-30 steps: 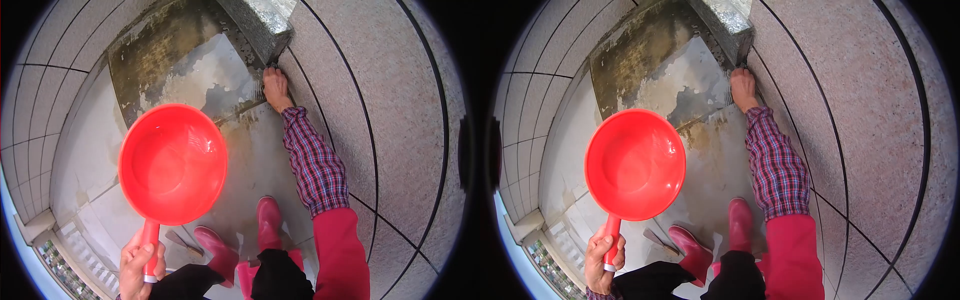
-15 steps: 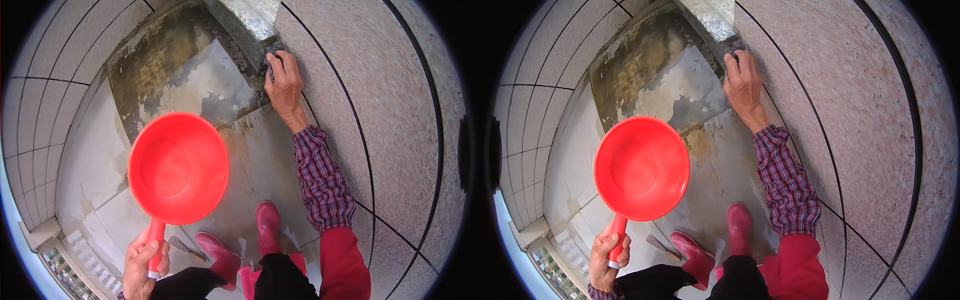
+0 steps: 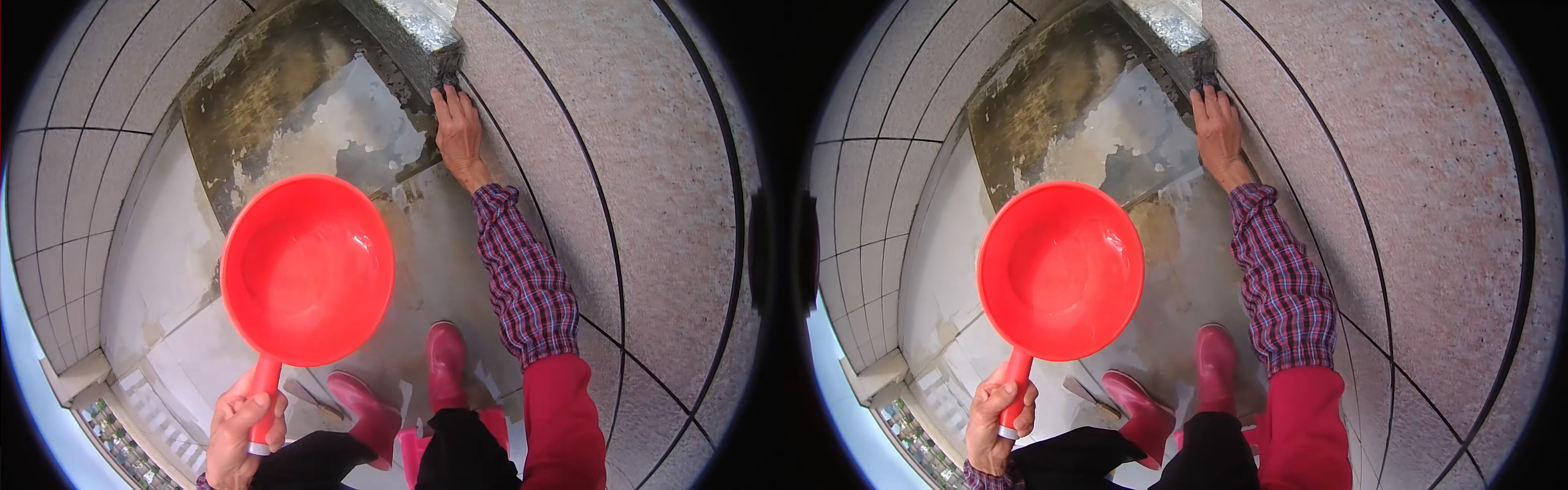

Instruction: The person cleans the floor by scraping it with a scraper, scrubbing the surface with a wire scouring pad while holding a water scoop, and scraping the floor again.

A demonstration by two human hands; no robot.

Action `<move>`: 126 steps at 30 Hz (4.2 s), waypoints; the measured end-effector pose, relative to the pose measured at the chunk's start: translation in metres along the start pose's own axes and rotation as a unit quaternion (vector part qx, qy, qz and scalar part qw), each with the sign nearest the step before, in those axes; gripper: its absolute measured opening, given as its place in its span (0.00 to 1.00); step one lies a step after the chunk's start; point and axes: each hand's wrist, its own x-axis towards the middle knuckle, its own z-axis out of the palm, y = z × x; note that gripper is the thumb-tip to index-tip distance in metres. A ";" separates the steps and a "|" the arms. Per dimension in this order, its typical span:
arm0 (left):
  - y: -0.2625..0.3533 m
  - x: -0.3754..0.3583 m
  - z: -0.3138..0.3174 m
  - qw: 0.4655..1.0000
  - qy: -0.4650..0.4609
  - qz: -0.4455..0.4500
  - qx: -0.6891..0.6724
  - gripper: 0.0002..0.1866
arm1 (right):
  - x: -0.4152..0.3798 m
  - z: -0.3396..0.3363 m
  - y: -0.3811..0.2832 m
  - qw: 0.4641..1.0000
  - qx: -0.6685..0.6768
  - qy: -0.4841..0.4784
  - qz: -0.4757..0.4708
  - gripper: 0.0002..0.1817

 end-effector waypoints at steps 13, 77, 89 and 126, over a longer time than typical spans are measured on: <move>0.007 -0.005 -0.014 0.999 -0.018 0.029 -0.016 0.27 | -0.069 -0.019 -0.036 0.956 0.040 -0.272 0.106 0.18; 0.011 -0.027 0.010 0.975 0.004 0.023 -0.222 0.26 | -0.108 -0.034 -0.053 0.968 0.187 -0.155 0.063 0.23; 0.013 -0.021 0.002 0.968 -0.024 0.033 -0.249 0.26 | -0.170 -0.030 -0.169 0.885 0.335 -0.306 -0.102 0.23; 0.003 -0.062 -0.064 0.921 -0.016 0.054 -0.385 0.27 | -0.103 -0.008 -0.102 0.962 0.236 -0.123 0.057 0.20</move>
